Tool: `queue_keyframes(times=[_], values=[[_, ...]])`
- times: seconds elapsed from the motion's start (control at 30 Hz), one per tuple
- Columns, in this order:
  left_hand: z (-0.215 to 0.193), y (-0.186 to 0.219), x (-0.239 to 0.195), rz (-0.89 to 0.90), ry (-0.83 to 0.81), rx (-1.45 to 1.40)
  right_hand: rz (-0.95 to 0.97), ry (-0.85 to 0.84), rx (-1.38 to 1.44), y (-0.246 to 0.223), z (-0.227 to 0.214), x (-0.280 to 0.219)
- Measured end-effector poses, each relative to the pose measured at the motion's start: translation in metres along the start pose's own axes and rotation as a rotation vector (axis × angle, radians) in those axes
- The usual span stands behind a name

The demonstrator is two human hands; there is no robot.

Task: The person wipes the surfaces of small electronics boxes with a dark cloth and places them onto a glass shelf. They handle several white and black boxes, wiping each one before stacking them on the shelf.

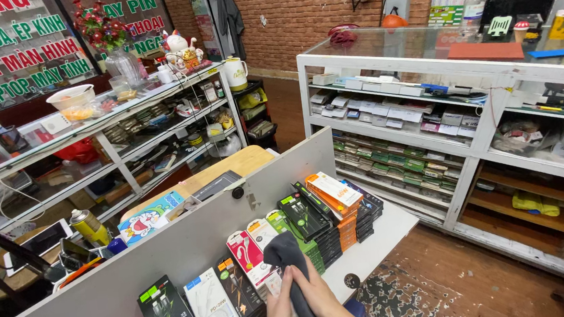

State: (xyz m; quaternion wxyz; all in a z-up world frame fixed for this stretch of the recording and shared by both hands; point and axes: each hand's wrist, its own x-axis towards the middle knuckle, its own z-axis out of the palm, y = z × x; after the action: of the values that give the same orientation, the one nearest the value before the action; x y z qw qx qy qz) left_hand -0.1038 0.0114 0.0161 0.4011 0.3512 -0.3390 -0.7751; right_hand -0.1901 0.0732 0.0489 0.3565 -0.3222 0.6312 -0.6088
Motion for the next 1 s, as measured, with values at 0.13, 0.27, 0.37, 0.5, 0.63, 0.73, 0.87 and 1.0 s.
queue_keyframes(times=[0.13,0.27,0.37,0.5,0.63,0.73,0.87,1.0], values=[[-0.004,-0.002,-0.006,-0.038,-0.028,-0.055,-0.159,0.123,-0.199,0.007,-0.020,0.002],[-0.017,-0.002,-0.004,-0.165,-0.057,-0.248,0.380,-0.096,0.318,-0.007,-0.045,0.006],[-0.027,-0.002,0.007,-0.030,0.023,-0.137,0.448,-0.209,0.375,-0.020,-0.051,0.005],[-0.027,-0.003,0.009,0.206,0.211,0.501,0.039,0.014,-0.200,-0.032,-0.036,0.001],[-0.012,0.005,-0.009,-0.059,0.159,0.239,-0.024,0.003,-0.217,-0.028,-0.012,-0.006],[-0.007,0.018,-0.017,-0.121,0.093,-0.011,0.063,-0.123,-0.039,-0.009,0.001,-0.011],[-0.014,0.022,-0.020,-0.010,0.076,-0.152,-0.137,-0.185,-0.090,0.020,0.013,-0.008],[-0.036,0.013,-0.026,-0.070,0.104,-0.392,-0.257,-0.229,-0.378,0.039,0.017,-0.003]])
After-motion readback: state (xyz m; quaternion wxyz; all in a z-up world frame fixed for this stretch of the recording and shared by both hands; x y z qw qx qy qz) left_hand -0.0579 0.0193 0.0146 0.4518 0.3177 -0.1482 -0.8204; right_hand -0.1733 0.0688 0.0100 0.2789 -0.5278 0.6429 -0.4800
